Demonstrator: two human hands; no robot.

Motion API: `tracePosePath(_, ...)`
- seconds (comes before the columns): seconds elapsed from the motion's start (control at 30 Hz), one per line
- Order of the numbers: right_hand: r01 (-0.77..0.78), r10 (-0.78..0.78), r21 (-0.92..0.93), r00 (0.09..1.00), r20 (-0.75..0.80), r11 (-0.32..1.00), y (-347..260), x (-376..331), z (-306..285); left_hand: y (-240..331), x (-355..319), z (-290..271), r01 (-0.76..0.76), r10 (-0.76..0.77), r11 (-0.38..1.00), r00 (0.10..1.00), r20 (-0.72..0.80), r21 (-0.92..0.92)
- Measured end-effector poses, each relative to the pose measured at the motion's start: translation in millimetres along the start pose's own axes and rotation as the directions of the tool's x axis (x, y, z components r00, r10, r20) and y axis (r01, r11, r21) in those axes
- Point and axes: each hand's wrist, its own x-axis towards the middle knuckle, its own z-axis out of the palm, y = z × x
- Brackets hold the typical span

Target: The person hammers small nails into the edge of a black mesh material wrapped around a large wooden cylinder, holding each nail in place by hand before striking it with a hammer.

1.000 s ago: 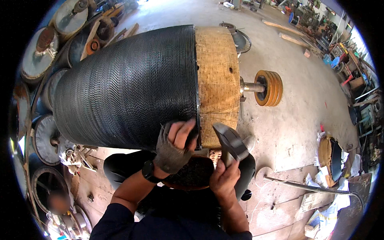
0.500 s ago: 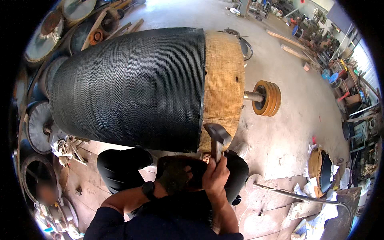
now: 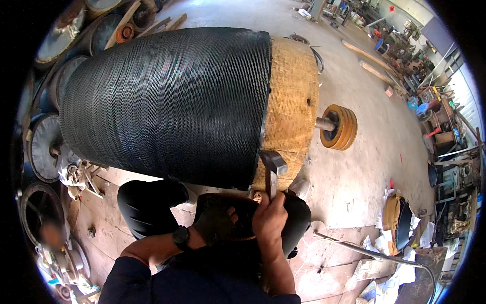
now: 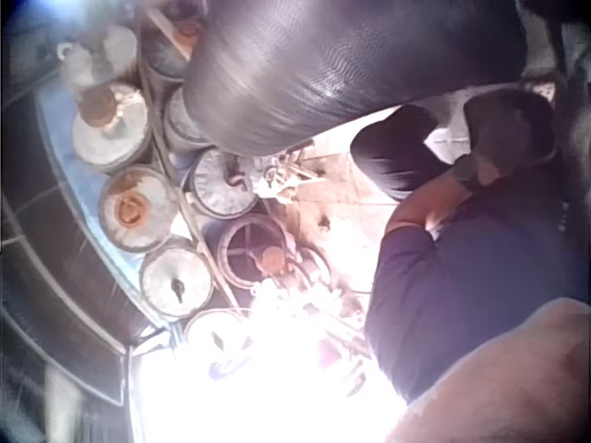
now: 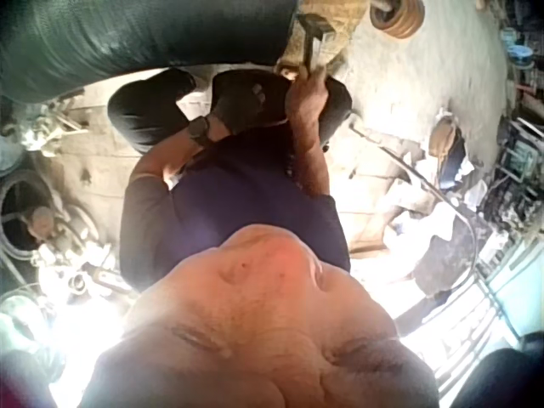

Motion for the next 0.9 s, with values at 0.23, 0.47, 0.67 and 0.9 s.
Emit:
tracePosePath(0.23, 0.213, -0.057, 0.543, 0.955, -0.291, 0.812, -1, -15, -8, 1, 4, 8, -0.037, 0.036, 0.999, 0.994, 0.102, 0.01)
tracePosePath(0.47, 0.183, -0.172, 0.137, 0.981, -0.083, 0.974, -1, -9, -14, -1, 2, 8, -0.021, 0.02, 1.0, 0.997, 0.07, 0.02)
tracePosePath(0.67, 0.386, -0.435, -0.227, 0.868, -0.238, 0.894, 7, -1, -12, -7, -3, 7, -0.083, 0.085, 0.993, 0.996, 0.018, -0.083)
tracePosePath(0.9, 0.101, -0.009, 0.394, 0.974, -0.228, 0.913, -10, -19, -16, -14, -3, 11, -0.166, 0.169, 0.981, 0.985, 0.022, -0.104)
